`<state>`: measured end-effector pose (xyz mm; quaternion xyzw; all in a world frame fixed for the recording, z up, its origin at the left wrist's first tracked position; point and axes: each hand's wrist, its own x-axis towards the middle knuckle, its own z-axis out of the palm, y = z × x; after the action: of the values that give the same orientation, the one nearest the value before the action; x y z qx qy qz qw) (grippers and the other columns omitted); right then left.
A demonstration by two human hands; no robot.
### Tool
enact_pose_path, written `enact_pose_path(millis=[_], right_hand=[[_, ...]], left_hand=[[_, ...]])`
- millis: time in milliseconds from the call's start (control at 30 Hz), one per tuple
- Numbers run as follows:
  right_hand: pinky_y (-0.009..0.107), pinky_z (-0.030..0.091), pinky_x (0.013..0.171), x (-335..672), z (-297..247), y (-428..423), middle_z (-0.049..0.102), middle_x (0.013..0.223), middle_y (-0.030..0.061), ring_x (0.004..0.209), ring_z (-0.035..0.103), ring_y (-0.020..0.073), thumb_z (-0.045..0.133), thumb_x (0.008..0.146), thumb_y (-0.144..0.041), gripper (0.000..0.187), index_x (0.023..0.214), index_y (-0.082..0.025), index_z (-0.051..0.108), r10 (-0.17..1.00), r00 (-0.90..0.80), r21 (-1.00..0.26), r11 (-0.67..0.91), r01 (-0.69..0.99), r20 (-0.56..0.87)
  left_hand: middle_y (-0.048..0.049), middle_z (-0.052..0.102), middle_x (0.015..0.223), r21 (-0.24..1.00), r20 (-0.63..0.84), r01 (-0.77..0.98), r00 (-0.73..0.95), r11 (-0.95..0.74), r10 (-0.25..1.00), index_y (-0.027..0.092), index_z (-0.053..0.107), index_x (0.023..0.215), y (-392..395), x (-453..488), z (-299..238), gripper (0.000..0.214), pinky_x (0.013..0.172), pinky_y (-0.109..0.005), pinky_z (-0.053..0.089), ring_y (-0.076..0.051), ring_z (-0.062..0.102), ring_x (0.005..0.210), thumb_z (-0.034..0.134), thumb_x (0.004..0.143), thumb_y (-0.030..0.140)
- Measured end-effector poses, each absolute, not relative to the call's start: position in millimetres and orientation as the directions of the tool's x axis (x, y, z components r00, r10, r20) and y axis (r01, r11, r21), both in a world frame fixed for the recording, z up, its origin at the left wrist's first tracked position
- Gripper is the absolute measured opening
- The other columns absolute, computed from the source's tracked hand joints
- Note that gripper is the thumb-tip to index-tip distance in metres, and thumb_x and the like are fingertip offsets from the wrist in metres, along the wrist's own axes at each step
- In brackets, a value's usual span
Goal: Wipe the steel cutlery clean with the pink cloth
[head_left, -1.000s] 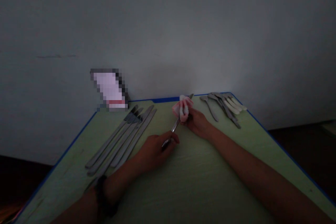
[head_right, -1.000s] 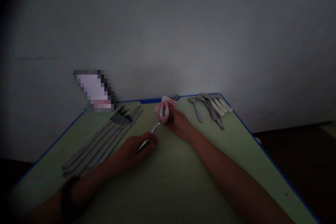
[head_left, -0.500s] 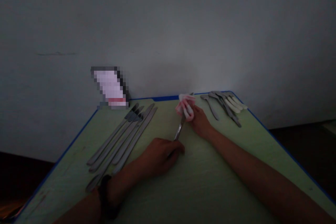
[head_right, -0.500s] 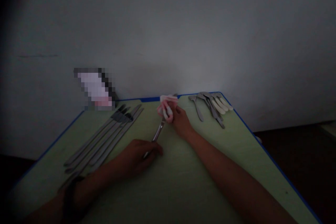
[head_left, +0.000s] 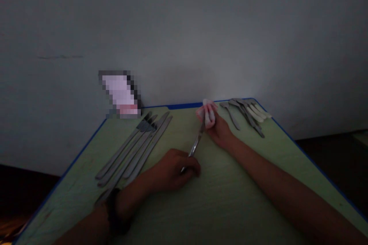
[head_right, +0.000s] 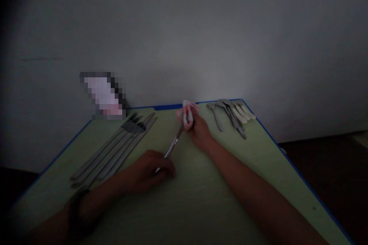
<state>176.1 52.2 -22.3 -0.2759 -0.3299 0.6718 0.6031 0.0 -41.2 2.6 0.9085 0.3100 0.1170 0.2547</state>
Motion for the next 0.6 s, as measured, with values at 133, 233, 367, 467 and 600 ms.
enact_pose_path(millis=[133,233,367,467,600], right_hand=[[0.021,0.052,0.069,177,-23,60,0.064,0.078,-0.0055,0.074,0.059,0.0090,0.057,0.079,-0.038,0.014,0.083,-0.026,0.063,0.996,-0.089,-0.576,-0.085,-0.813,-0.021],[0.018,0.052,0.071,177,-25,61,0.066,0.081,-0.0044,0.076,0.060,0.0084,0.058,0.079,-0.033,0.012,0.084,-0.025,0.064,0.998,-0.065,-0.595,-0.061,-0.801,-0.014],[0.017,0.050,0.078,177,-28,61,0.067,0.094,-0.0025,0.085,0.061,0.0078,0.059,0.079,-0.026,0.012,0.088,-0.022,0.066,0.996,-0.088,-0.685,-0.044,-0.727,0.030],[0.020,0.049,0.083,176,-30,60,0.066,0.100,-0.0015,0.092,0.060,0.0094,0.059,0.079,-0.028,0.015,0.091,-0.023,0.066,0.996,-0.071,-0.704,-0.015,-0.710,0.051],[0.023,0.049,0.079,174,-31,55,0.065,0.103,0.0007,0.093,0.059,0.0123,0.055,0.081,-0.037,0.023,0.096,-0.023,0.064,0.996,-0.032,-0.830,0.055,-0.555,0.087]], left_hand=[[0.0026,0.062,0.064,0.486,-0.026,0.450,0.865,-0.749,0.502,0.022,0.064,0.075,-44,-1,15,0.015,0.069,-0.023,0.038,-0.012,0.055,0.065,0.051,0.077,0.014],[0.0027,0.062,0.063,0.486,-0.085,0.441,0.883,-0.754,0.461,0.022,0.065,0.072,-45,-1,21,0.012,0.069,-0.023,0.037,-0.013,0.054,0.067,0.056,0.074,0.014],[0.0025,0.063,0.066,0.519,-0.096,0.483,0.853,-0.705,0.513,0.021,0.066,0.074,-44,-1,19,0.013,0.071,-0.023,0.039,-0.012,0.055,0.068,0.055,0.075,0.014],[0.0016,0.065,0.073,0.571,-0.071,0.490,0.829,-0.658,0.555,0.020,0.066,0.078,-43,-1,14,0.017,0.074,-0.022,0.040,-0.012,0.058,0.072,0.052,0.076,0.012],[0.0029,0.060,0.065,0.722,-0.075,0.456,0.800,-0.521,0.596,0.018,0.063,0.087,-41,-2,9,0.021,0.063,-0.018,0.043,-0.008,0.057,0.058,0.042,0.083,0.013]])
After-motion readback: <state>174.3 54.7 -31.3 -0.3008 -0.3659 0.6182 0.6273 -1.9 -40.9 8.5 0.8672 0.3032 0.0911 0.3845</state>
